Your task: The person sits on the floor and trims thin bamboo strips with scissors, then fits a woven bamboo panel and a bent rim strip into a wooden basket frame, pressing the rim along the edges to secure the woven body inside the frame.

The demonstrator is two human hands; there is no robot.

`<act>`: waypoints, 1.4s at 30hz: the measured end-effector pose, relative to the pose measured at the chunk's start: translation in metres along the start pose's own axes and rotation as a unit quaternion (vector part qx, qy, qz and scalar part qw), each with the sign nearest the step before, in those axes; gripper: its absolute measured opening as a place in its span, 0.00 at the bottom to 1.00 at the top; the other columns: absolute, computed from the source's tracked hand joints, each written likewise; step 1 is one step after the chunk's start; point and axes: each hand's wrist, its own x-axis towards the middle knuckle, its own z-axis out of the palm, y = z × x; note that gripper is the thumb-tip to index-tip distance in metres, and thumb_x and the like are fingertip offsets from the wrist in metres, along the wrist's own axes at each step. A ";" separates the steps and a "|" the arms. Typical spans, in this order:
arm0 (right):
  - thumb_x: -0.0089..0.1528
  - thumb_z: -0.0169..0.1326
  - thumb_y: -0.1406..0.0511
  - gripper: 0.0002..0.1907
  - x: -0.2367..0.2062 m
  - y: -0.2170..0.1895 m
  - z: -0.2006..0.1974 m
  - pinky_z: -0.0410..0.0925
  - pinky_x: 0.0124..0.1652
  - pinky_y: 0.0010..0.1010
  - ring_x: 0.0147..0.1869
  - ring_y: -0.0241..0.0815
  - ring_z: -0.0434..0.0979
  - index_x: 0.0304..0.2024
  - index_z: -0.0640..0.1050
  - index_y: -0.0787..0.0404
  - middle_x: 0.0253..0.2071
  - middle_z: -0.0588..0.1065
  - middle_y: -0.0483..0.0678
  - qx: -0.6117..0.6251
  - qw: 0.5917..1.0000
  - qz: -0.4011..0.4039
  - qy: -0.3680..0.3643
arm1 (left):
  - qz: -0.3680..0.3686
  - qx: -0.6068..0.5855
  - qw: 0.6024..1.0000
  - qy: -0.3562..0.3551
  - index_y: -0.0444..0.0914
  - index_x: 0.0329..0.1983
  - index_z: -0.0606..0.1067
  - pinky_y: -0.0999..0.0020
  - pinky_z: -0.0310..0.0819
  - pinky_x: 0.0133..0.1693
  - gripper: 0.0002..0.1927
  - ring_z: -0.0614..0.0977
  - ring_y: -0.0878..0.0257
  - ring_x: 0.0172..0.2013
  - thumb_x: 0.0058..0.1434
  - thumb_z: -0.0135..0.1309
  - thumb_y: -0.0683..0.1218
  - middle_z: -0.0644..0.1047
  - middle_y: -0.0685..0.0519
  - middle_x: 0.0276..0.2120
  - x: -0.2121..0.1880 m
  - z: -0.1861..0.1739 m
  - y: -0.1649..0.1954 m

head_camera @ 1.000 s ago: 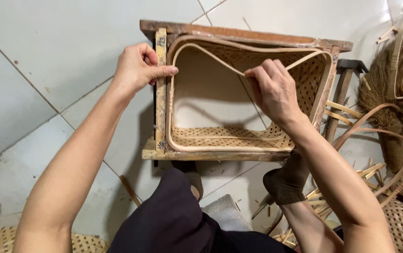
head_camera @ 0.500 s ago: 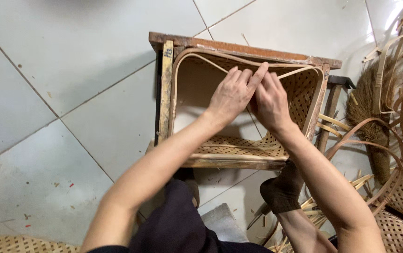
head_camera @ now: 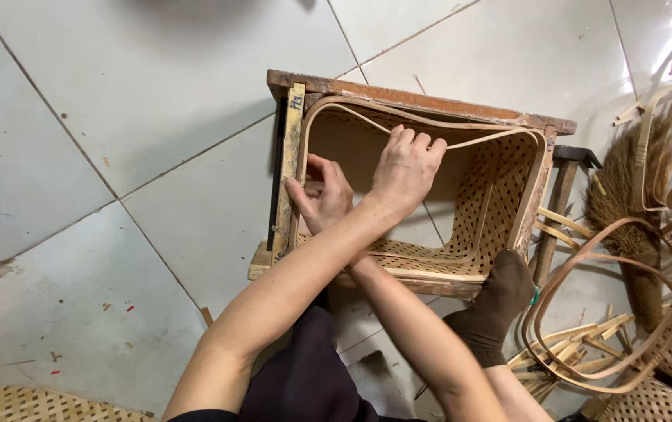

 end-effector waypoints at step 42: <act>0.57 0.67 0.62 0.20 0.017 0.001 -0.289 0.74 0.41 0.34 0.40 0.43 0.78 0.43 0.72 0.64 0.39 0.76 0.52 -0.429 0.887 0.125 0.114 | 0.052 0.034 0.998 0.025 0.35 0.33 0.76 0.58 0.73 0.43 0.04 0.78 0.55 0.34 0.58 0.52 0.35 0.75 0.45 0.34 0.011 -0.020 -0.011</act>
